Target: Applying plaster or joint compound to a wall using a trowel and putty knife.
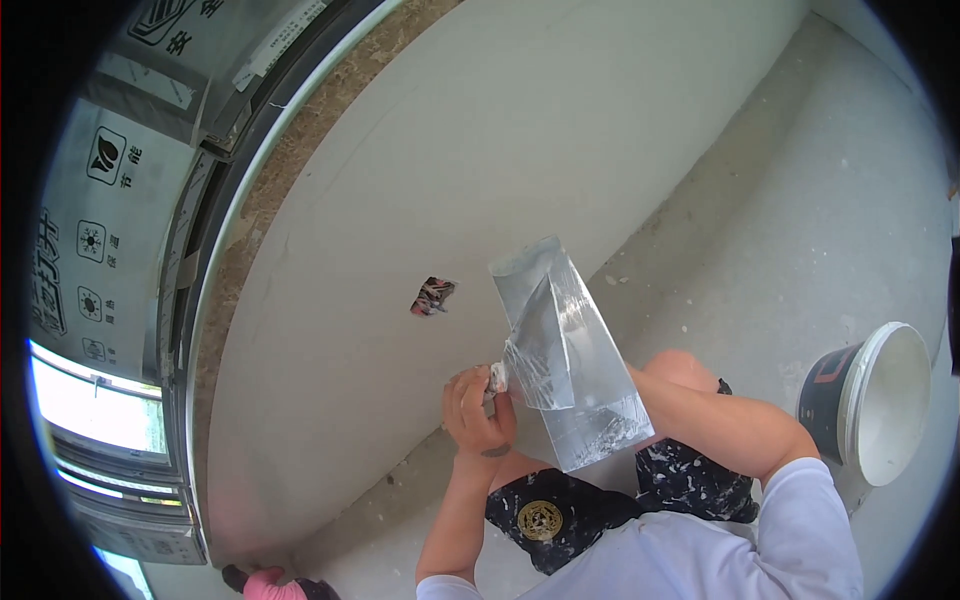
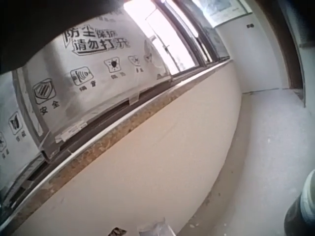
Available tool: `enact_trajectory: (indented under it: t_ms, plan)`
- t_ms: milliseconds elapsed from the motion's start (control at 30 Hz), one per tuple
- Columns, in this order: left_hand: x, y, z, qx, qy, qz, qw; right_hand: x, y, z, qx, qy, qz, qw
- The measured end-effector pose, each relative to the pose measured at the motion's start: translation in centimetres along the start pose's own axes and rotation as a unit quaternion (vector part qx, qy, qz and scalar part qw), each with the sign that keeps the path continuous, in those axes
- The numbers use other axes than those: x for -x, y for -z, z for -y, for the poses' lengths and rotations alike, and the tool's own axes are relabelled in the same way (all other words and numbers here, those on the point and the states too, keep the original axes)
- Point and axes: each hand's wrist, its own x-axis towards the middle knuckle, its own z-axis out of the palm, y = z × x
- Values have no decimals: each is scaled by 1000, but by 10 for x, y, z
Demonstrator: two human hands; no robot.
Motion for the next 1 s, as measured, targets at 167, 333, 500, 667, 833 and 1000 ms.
enact_trajectory:
  t_ms: [167,333,500,667,833,1000]
  plan:
    - [1,-11,5,-70,-102,47,991,5,2,9,11,92,-2,996]
    - [5,24,33,-110,-75,113,985,-2,-14,19,30,175,12,984]
    - [48,55,19,370,445,57,814,-10,-22,9,35,249,13,968]
    - [49,65,2,623,504,247,545,-8,-19,15,70,316,10,946]
    - [75,57,13,537,541,314,566,-20,-15,4,217,424,-19,879]
    - [46,74,12,611,487,247,574,-11,-38,14,525,257,64,809]
